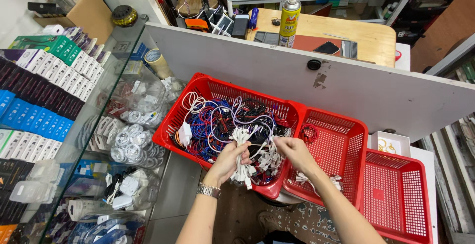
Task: The person sorts tangled charging cables from a large red basket into smaller red baskets by type. They repeatedly pick up bundles of white and black cables, untangle them, and place them into separate containers.
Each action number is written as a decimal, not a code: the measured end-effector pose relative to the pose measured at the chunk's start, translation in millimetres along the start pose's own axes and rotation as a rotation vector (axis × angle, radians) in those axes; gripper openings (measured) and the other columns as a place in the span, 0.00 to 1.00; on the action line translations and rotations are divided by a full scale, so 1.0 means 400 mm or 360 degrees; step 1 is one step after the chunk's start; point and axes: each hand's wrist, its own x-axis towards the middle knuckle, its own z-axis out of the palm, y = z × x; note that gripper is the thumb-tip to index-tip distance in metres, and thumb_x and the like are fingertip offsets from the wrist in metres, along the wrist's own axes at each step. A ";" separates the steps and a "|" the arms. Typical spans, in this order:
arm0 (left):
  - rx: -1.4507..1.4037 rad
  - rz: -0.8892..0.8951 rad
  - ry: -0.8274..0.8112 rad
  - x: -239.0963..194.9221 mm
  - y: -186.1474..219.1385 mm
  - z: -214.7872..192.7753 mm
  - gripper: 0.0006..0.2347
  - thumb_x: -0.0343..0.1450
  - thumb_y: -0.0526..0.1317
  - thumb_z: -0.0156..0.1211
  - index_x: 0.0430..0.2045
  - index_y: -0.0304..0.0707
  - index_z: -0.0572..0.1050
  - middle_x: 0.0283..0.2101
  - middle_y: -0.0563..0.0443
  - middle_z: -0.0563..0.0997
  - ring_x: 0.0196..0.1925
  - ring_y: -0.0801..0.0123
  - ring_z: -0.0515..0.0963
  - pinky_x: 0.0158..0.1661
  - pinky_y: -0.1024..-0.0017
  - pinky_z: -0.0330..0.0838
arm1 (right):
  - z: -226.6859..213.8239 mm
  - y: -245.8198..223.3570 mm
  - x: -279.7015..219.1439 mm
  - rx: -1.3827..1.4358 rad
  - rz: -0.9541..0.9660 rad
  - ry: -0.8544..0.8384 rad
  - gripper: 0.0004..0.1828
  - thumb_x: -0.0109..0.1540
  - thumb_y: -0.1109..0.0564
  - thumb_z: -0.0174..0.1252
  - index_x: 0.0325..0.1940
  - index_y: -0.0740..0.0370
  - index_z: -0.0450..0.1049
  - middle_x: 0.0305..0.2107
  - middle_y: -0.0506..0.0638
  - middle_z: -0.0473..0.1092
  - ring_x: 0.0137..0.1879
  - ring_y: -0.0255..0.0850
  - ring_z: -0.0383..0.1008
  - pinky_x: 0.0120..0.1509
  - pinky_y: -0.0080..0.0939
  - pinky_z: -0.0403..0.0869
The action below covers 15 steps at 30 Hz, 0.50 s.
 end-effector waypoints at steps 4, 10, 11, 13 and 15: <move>-0.0275 0.0198 -0.0100 -0.014 -0.007 0.036 0.05 0.78 0.36 0.53 0.39 0.34 0.67 0.27 0.56 0.68 0.27 0.76 0.66 0.35 0.73 0.70 | 0.054 0.062 0.002 0.2336 0.0133 -0.0233 0.25 0.77 0.44 0.49 0.37 0.68 0.67 0.17 0.46 0.62 0.26 0.39 0.64 0.51 0.44 0.78; 0.0084 0.0368 0.0139 -0.012 0.003 0.121 0.07 0.75 0.37 0.53 0.42 0.34 0.73 0.33 0.53 0.79 0.30 0.75 0.77 0.34 0.73 0.74 | 0.076 -0.003 0.015 0.2373 0.0716 0.0235 0.29 0.63 0.68 0.48 0.70 0.75 0.61 0.48 0.58 0.75 0.49 0.39 0.81 0.51 0.28 0.76; 0.0316 0.0462 0.0170 -0.017 0.006 0.130 0.07 0.75 0.37 0.54 0.41 0.32 0.74 0.35 0.51 0.81 0.30 0.74 0.78 0.34 0.73 0.73 | 0.071 -0.020 0.017 0.2190 0.0732 0.0181 0.32 0.60 0.69 0.49 0.71 0.72 0.58 0.52 0.59 0.75 0.53 0.42 0.83 0.52 0.28 0.75; 0.0790 0.0654 0.0225 -0.018 0.020 0.144 0.08 0.76 0.37 0.56 0.37 0.27 0.76 0.37 0.47 0.85 0.32 0.74 0.80 0.34 0.74 0.71 | 0.064 -0.053 0.026 0.1947 0.0465 -0.0050 0.32 0.66 0.66 0.52 0.77 0.69 0.58 0.56 0.58 0.68 0.56 0.40 0.77 0.56 0.32 0.79; 0.1225 0.0539 0.0401 -0.029 0.020 0.158 0.08 0.75 0.37 0.56 0.40 0.31 0.78 0.32 0.42 0.84 0.30 0.67 0.80 0.34 0.68 0.73 | 0.053 -0.078 0.022 0.1675 0.0348 -0.0188 0.32 0.68 0.62 0.55 0.78 0.66 0.59 0.60 0.57 0.65 0.57 0.40 0.74 0.56 0.36 0.81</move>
